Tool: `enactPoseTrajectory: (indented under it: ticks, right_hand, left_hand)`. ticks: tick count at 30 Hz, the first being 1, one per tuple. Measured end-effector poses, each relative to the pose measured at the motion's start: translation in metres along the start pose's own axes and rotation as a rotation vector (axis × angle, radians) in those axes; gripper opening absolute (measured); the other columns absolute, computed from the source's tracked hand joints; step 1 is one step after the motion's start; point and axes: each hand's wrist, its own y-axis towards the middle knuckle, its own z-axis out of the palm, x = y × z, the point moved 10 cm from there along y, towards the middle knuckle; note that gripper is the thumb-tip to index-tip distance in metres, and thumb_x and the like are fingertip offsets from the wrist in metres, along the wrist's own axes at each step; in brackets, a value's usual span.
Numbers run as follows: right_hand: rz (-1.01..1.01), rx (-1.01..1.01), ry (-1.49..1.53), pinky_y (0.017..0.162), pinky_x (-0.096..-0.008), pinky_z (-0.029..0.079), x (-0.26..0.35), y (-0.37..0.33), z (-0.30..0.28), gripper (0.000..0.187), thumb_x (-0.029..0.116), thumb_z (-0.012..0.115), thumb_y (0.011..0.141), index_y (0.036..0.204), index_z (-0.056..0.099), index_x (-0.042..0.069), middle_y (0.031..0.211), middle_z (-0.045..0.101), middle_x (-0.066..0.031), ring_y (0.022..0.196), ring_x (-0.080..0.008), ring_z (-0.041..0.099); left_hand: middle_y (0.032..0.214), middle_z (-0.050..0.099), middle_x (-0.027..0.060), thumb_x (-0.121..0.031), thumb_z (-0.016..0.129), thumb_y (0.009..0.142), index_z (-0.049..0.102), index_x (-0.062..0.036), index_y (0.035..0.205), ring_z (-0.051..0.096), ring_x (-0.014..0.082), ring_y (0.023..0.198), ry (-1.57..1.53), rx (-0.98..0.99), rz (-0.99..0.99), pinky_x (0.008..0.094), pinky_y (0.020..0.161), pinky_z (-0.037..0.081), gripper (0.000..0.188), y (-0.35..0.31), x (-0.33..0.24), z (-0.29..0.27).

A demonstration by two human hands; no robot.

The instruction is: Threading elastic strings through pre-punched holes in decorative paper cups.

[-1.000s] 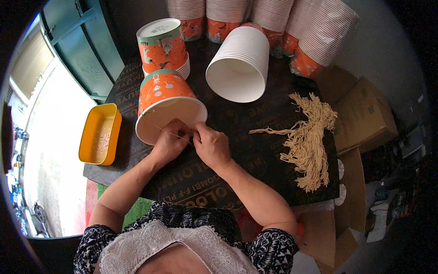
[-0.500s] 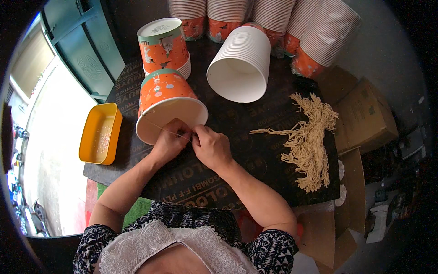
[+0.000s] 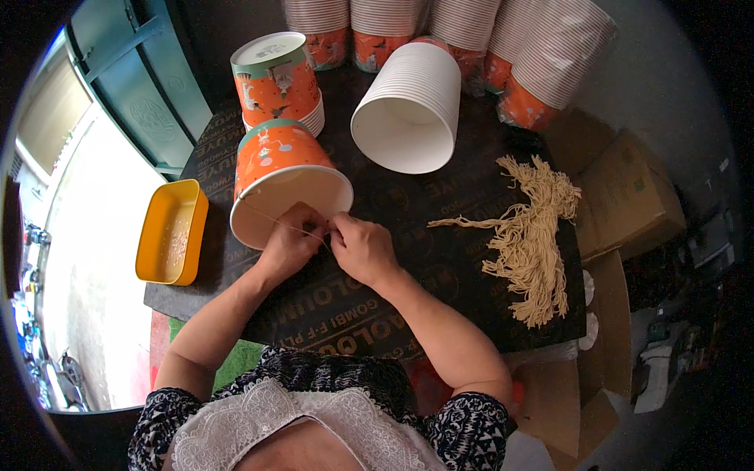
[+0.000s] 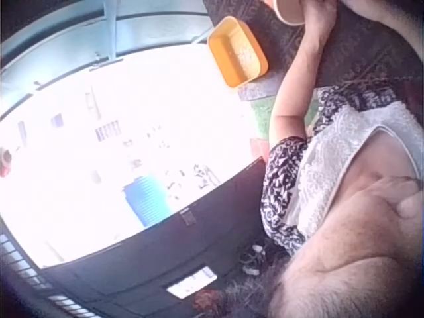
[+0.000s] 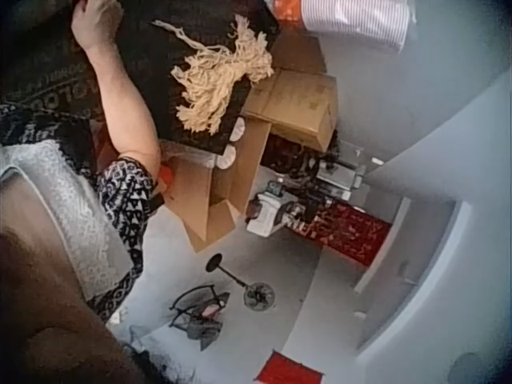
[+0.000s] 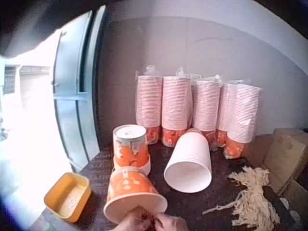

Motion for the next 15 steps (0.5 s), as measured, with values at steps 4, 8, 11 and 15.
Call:
enactPoseTrajectory:
  ticks: [4,8,11,15]
  right_hand:
    - [0.015,0.015,-0.016,0.06,-0.043,0.051,-0.004,0.0,0.002,0.009,0.006,0.062,0.081,0.089,0.06,0.006,0.078,0.065,-0.0161,0.074,-0.037,0.064]
    - [0.018,-0.004,-0.021,0.06,-0.0431,0.051,-0.001,0.0,0.0,0.009,0.008,0.063,0.081,0.09,0.06,0.006,0.076,0.065,-0.0154,0.072,-0.036,0.065]
    - [0.028,0.013,-0.037,0.059,-0.0431,0.051,0.004,0.0,-0.001,0.011,0.008,0.064,0.08,0.089,0.06,0.006,0.076,0.065,-0.0148,0.07,-0.0354,0.065]
    - [0.026,-0.003,-0.052,0.058,-0.0429,0.051,0.0,-0.001,0.002,0.012,0.009,0.065,0.079,0.089,0.059,0.006,0.075,0.065,-0.0141,0.069,-0.0348,0.065]
  left_hand:
    - [0.081,0.062,0.0102,0.002,0.062,0.081,0.061,0.0025,0.089,0.06,0.0164,0.07,0.056,-0.028,0.041,0.0287,0.06,0.049,0.007,0.0,0.003,0.001]
    - [0.081,0.062,0.0102,0.003,0.062,0.082,0.061,0.0026,0.089,0.06,0.0161,0.07,-0.004,-0.008,-0.021,0.0281,0.06,0.049,0.007,0.001,0.007,0.003]
    - [0.081,0.061,0.01,0.003,0.062,0.083,0.061,0.0028,0.088,0.059,0.0153,0.068,0.012,-0.039,0.047,0.0271,0.058,0.048,0.006,0.0,0.002,0.0]
    - [0.081,0.062,0.0103,0.002,0.062,0.083,0.061,0.003,0.089,0.059,0.0151,0.066,-0.054,0.01,-0.03,0.0267,0.057,0.048,0.006,0.001,0.003,0.003]
